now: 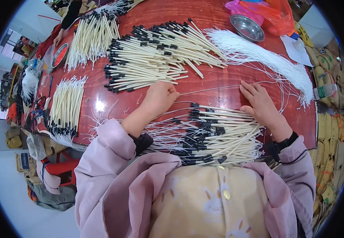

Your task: The person picks up a white rod and a white string, threads the string through the rod, and ties a knot before placing it on a pile. After repeating this process, the person gathers the finished pieces into a bundle.

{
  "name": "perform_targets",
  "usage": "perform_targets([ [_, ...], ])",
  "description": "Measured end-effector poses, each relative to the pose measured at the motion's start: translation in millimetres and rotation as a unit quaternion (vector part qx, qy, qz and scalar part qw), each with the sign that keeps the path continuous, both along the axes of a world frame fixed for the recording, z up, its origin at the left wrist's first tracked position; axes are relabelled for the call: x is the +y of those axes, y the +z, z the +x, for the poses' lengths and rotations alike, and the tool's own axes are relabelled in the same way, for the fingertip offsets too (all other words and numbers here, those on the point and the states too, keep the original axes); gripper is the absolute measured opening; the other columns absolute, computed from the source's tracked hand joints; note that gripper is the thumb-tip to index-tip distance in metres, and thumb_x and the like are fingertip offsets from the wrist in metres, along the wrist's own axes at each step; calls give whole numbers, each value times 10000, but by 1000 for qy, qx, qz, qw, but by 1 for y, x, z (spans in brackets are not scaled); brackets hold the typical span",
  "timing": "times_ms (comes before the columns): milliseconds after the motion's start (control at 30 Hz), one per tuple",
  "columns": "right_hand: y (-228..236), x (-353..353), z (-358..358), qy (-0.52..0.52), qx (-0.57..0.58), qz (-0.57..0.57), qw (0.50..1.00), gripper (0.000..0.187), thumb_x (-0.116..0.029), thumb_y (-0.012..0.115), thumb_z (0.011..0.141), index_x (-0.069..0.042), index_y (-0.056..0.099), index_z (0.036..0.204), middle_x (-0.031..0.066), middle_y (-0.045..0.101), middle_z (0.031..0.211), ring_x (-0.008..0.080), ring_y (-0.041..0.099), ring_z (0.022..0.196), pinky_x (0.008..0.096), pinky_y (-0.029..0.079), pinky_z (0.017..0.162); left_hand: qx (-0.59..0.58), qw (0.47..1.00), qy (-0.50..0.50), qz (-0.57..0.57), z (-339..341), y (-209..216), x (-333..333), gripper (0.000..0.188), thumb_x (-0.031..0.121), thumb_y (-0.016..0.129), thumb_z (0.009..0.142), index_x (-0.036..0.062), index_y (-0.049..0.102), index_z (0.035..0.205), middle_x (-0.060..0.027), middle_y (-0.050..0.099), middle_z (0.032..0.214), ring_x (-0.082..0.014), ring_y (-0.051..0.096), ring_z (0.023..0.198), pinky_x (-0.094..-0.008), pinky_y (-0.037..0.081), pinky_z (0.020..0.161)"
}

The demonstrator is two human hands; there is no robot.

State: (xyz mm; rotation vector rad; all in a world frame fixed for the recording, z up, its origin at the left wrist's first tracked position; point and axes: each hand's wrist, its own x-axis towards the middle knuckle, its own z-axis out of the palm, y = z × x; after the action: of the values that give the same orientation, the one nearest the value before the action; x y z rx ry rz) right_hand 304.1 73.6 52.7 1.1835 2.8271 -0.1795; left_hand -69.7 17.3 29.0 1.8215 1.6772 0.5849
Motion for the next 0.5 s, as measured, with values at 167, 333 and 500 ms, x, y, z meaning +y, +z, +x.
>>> perform_targets([
  [167, -4, -4, -2, -11, 2, 1, 1000, 763, -510, 601, 927, -56, 454, 1523, 164, 395, 1591, 411, 421, 1346, 502, 334, 1160, -8, 993, 94, -73, -18, -14, -7, 226, 242, 763, 846, 18, 740, 834, -186, 710, 772, -349, 705, 754, -433, 555, 713],
  [333, -6, -5, 5, 17, 49, 31, 998, 786, -597, 519, 953, -84, 433, 1542, 165, 382, 1600, 425, 407, 1361, 519, 326, 1162, -2, 996, 70, -51, -16, -16, -8, 242, 245, 771, 846, 7, 735, 830, -185, 711, 770, -342, 707, 748, -427, 552, 702],
  [500, -6, 3, -14, 29, 55, 23, 998, 812, -639, 484, 957, -104, 405, 1563, 160, 375, 1606, 424, 394, 1379, 517, 321, 1166, 2, 998, 54, -22, -19, -17, -9, 212, 155, 747, 894, -29, 695, 802, -81, 674, 639, -132, 626, 580, -308, 479, 546],
])
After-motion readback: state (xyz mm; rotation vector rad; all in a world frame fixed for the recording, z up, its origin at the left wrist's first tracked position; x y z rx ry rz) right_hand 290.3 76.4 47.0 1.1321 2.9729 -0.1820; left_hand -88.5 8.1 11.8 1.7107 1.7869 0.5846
